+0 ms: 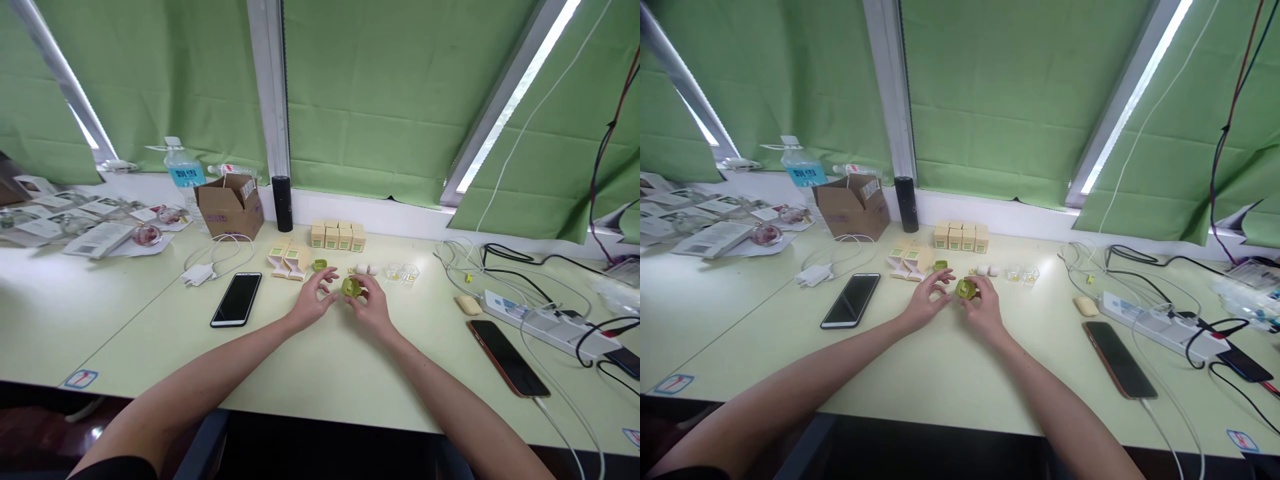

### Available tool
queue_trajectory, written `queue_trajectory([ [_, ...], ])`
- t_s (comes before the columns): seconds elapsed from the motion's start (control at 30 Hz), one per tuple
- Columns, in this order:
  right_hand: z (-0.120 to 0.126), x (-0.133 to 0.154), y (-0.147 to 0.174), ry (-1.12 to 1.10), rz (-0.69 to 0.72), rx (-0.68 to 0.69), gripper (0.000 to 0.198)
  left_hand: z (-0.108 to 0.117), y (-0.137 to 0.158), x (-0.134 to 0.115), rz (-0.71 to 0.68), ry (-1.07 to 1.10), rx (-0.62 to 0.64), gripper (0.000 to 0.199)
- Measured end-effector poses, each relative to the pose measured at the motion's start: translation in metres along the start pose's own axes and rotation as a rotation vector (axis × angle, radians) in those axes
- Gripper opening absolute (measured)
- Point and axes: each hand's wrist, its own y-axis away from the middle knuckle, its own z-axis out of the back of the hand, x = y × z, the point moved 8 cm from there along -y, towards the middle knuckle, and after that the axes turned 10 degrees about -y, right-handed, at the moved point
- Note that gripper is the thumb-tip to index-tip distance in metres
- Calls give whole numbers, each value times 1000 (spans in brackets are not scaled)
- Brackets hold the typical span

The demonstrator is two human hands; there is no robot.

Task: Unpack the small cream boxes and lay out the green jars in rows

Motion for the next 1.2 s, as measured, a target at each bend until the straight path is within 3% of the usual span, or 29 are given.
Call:
queue_trajectory([
  [0.13,-4,11,1,233,147,59,39,-5,-1,4,10,-63,63,54],
  [0.4,-12,13,5,259,192,125,36,-9,-1,2,45,-145,81,40],
  [0.5,-11,22,8,278,252,128,39,-7,-2,-1,-9,-185,55,38],
  [0.77,-8,41,14,579,494,19,15,-11,4,-12,-216,-303,48,34],
  [1.0,-11,43,16,648,535,7,23,-15,7,-19,-276,-335,93,34],
  [1.2,-12,36,13,622,446,50,26,-15,6,-20,-244,-344,121,35],
])
